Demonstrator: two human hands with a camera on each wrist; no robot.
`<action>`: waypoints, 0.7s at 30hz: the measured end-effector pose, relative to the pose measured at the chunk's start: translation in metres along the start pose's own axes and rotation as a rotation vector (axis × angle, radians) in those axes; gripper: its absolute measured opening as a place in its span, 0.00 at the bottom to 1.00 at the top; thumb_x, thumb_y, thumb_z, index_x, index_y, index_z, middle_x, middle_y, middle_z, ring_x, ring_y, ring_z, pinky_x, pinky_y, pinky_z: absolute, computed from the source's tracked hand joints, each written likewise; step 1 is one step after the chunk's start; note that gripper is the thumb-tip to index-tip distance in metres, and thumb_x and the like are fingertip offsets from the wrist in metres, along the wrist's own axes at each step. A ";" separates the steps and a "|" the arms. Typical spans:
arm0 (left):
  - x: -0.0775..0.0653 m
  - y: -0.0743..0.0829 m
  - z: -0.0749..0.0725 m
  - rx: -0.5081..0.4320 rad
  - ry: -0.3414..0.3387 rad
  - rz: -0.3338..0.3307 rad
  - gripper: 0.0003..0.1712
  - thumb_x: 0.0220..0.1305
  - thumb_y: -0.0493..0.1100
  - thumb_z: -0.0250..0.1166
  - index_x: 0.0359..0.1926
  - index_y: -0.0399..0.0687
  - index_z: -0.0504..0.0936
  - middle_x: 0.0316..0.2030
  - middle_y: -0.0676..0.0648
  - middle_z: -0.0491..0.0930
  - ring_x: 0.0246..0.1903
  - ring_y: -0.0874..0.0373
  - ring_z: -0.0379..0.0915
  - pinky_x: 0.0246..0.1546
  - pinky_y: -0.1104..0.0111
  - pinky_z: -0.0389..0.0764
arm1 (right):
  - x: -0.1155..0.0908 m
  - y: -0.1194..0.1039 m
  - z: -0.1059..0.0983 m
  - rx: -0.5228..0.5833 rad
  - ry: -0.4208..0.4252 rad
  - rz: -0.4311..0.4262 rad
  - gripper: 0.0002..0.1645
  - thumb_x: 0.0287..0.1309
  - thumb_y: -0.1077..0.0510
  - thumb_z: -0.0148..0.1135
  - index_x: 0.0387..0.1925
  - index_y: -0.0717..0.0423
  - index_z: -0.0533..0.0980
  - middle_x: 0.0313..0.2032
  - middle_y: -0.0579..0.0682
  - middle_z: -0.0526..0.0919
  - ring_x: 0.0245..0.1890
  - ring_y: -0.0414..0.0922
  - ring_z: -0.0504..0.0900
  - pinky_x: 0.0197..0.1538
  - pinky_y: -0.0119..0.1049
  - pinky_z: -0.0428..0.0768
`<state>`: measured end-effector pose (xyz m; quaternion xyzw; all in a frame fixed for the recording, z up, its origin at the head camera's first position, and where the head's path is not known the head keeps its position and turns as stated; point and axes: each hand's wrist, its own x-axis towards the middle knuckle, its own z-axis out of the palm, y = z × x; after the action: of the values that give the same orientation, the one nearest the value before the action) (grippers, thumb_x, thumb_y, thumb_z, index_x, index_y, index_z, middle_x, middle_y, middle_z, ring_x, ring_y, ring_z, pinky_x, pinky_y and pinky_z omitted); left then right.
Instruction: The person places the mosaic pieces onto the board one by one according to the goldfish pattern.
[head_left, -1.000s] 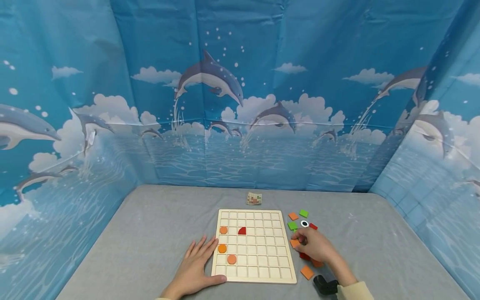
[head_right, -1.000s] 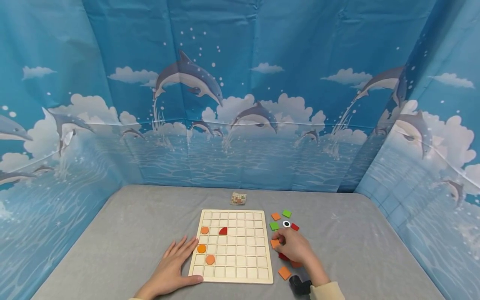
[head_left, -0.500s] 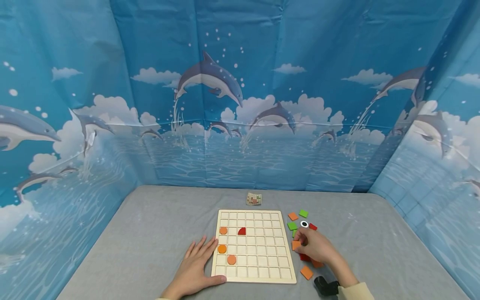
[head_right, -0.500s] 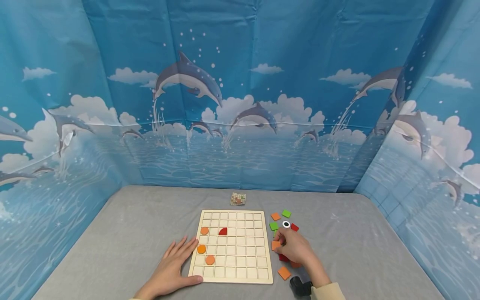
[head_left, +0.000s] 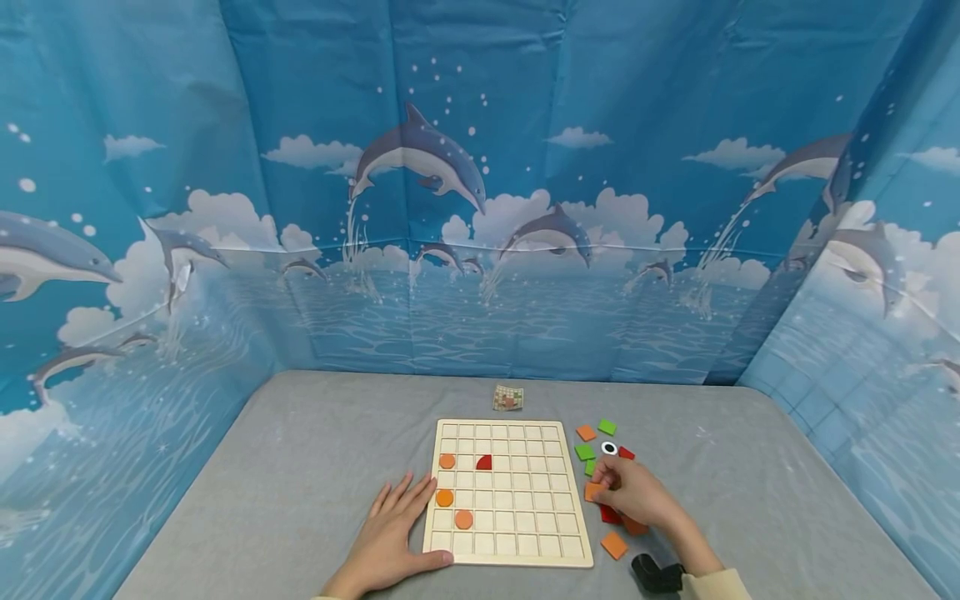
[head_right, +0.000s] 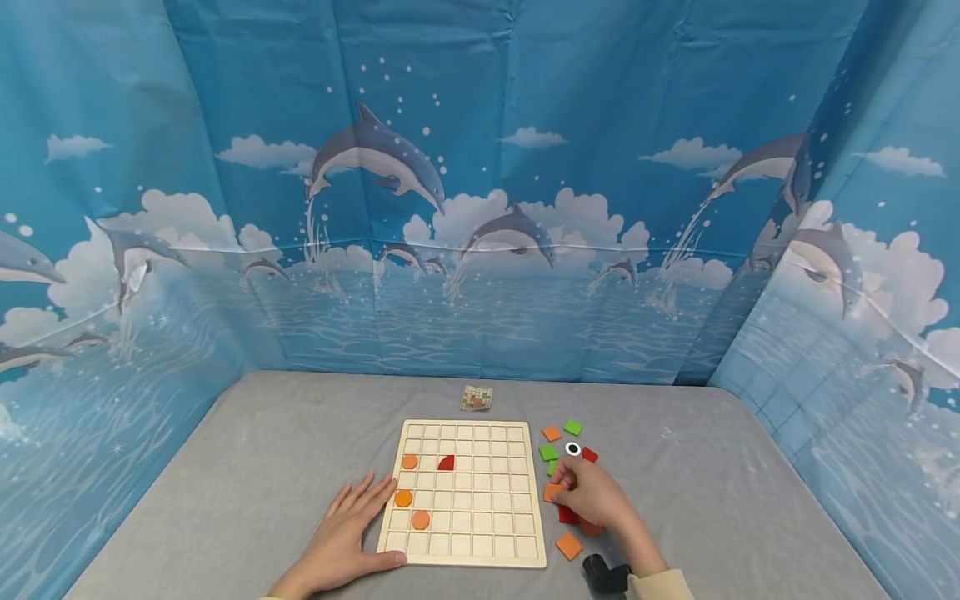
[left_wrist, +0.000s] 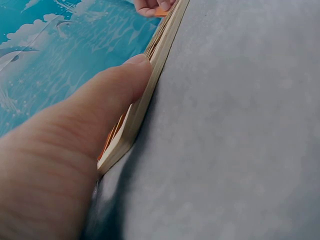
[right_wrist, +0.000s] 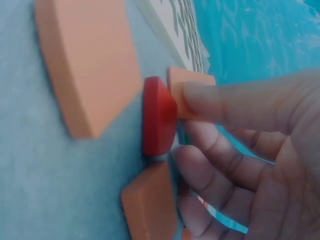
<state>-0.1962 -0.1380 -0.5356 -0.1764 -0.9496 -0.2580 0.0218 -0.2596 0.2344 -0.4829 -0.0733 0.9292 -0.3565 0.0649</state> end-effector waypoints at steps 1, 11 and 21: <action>0.000 0.000 0.000 0.001 0.000 0.000 0.60 0.45 0.80 0.57 0.72 0.51 0.59 0.70 0.51 0.57 0.70 0.47 0.41 0.65 0.47 0.37 | -0.001 0.000 0.000 0.015 0.000 0.001 0.12 0.47 0.67 0.71 0.28 0.55 0.74 0.23 0.47 0.72 0.24 0.43 0.70 0.27 0.35 0.69; 0.001 0.000 0.000 -0.008 0.008 0.008 0.59 0.46 0.79 0.58 0.72 0.50 0.59 0.70 0.51 0.57 0.70 0.47 0.41 0.65 0.48 0.37 | 0.000 -0.006 0.000 0.065 0.066 0.011 0.10 0.48 0.66 0.70 0.28 0.59 0.74 0.23 0.48 0.73 0.22 0.44 0.70 0.24 0.35 0.69; 0.000 -0.001 0.000 -0.005 0.014 0.013 0.59 0.46 0.79 0.58 0.72 0.50 0.59 0.70 0.51 0.57 0.70 0.47 0.41 0.65 0.48 0.36 | 0.003 -0.025 0.006 0.148 -0.010 -0.113 0.11 0.51 0.61 0.70 0.31 0.59 0.75 0.26 0.48 0.75 0.26 0.44 0.73 0.27 0.35 0.73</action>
<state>-0.1968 -0.1389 -0.5360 -0.1807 -0.9476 -0.2617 0.0297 -0.2590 0.2120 -0.4706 -0.1225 0.8943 -0.4269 0.0546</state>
